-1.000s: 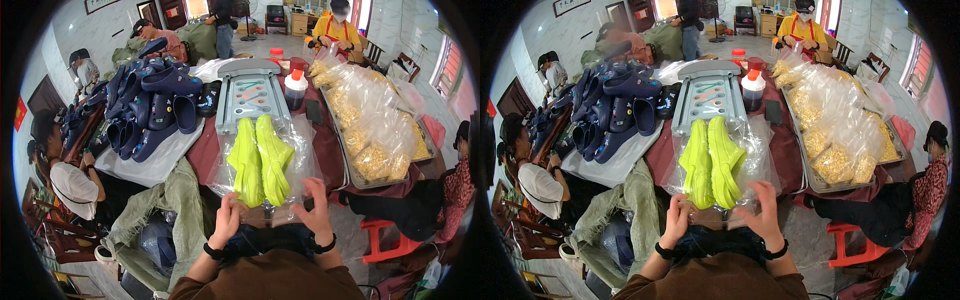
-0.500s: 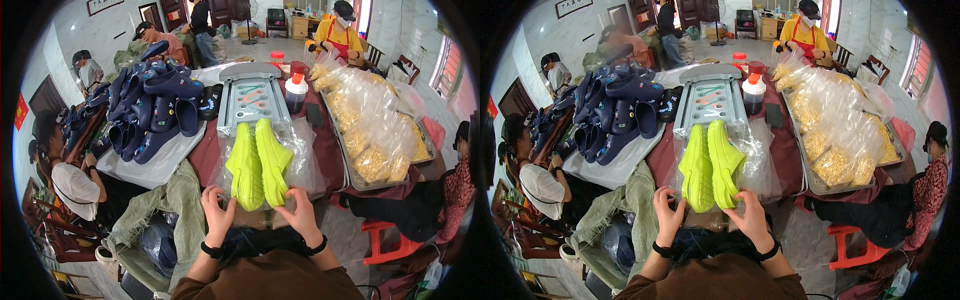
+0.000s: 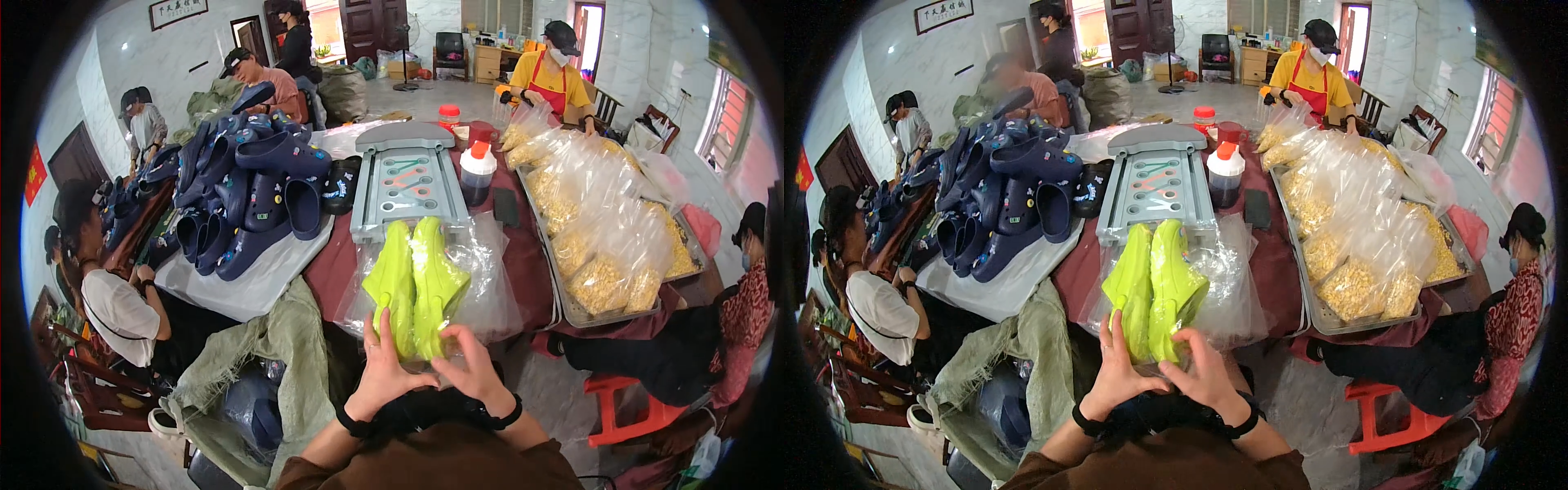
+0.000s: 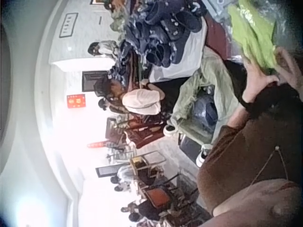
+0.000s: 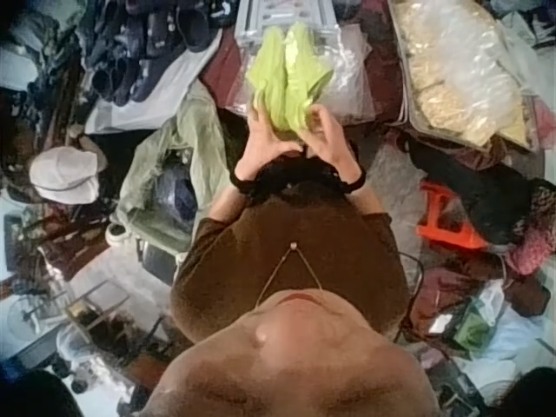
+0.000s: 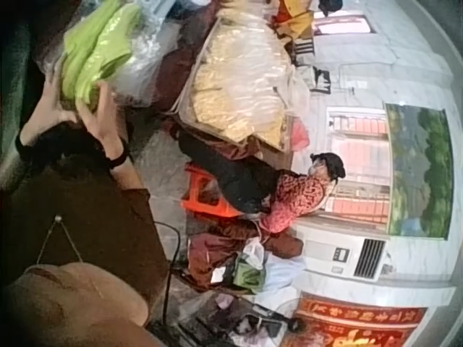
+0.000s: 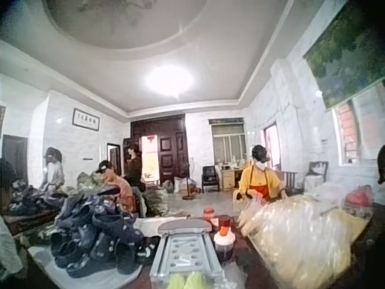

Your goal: Inspecting clogs and packing them into individual plastic bags, then placing the bags into a large sack.

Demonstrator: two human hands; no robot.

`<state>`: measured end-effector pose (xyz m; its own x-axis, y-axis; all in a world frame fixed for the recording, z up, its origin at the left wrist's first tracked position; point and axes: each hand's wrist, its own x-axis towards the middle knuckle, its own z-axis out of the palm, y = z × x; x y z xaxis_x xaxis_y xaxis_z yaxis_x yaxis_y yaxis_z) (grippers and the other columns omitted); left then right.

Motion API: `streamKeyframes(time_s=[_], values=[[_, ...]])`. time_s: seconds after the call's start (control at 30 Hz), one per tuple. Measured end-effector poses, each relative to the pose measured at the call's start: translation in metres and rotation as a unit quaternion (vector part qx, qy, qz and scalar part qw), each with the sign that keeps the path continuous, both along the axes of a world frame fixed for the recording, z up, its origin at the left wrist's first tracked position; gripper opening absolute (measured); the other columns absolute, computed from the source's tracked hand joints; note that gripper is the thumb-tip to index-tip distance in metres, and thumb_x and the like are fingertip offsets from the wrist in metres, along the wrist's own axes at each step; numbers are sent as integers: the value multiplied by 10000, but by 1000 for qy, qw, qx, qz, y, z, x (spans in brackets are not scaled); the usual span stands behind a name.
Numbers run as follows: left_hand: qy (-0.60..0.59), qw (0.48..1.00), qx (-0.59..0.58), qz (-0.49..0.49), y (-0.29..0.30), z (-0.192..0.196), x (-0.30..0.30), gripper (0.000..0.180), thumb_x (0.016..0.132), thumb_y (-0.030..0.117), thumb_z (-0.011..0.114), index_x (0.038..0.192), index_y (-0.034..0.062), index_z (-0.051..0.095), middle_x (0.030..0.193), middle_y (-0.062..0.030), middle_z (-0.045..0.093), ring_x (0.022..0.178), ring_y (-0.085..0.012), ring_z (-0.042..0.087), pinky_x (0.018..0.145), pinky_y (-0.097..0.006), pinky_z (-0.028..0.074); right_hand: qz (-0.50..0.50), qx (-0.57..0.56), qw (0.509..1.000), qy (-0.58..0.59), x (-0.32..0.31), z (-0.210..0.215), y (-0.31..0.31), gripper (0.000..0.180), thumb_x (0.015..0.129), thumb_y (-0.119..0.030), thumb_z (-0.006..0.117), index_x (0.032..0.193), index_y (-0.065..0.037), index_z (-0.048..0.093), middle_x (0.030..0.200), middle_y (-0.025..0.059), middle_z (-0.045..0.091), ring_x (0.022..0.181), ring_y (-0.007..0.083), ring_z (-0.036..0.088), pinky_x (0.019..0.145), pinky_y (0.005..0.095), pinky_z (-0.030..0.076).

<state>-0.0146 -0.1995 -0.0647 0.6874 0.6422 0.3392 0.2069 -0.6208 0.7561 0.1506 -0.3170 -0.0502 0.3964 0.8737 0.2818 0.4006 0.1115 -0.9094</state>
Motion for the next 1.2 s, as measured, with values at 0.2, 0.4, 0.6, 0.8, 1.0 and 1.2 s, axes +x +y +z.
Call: streamKeyframes(time_s=[0.2, 0.4, 0.6, 0.8, 1.0, 1.2], values=[[105, 978, 107, 147, -14, 2, 1, 1446, 475, 583, 933, 1566, 21, 167, 1469, -457, 192, 1307, -613, 339, 1075, -605, 366, 54, 32, 991, -118, -17, 8, 6, 656, 776, -382, 826, 1239, -54, 495, 1246, 215, 552, 1067, 408, 622, 862, 426, 522], [112, 970, 135, 168, 9, 10, 1, 1302, 534, 474, 933, 1535, -2, 249, 1455, -357, 342, 1263, -523, 447, 1040, -567, 413, 135, 40, 973, -181, -31, 26, 6, 674, 776, -420, 835, 1209, -17, 513, 1232, 223, 526, 1072, 421, 591, 941, 450, 492], [-43, 995, -12, 93, 37, -42, -15, 1141, 604, 287, 898, 1500, -60, 283, 1350, -294, 507, 1228, -463, 507, 1072, -495, 409, 179, 83, 971, -133, -9, 25, 10, 477, 823, -295, 813, 1156, -42, 584, 1168, 150, 606, 1091, 381, 601, 939, 439, 485], [-64, 980, -137, 128, 37, -44, -27, 609, 749, 155, 767, 1293, -33, 567, 1168, -140, 679, 1100, -237, 634, 971, -346, 488, -85, 88, 989, -79, 37, -24, 38, 443, 845, -208, 762, 1200, -13, 583, 1301, 208, 582, 1191, 401, 548, 1010, 443, 444], [-210, 921, -320, 73, 45, 6, -61, 780, 785, 29, 659, 1504, -2, 360, 1373, -114, 545, 1232, -206, 529, 1049, -324, 421, -68, -40, 936, -342, 55, -73, 37, 654, 825, -288, 759, 1346, 27, 520, 1427, 258, 479, 1351, 441, 411, 1122, 541, 309], [-161, 959, -171, 160, 52, 74, -196, 869, 689, 27, 705, 1496, 25, 383, 1357, -101, 556, 1254, -210, 529, 1074, -351, 424, -72, -44, 939, -333, 54, -82, 37, 698, 835, -297, 746, 1404, 10, 482, 1523, 225, 407, 1441, 431, 311, 1182, 535, 224]])
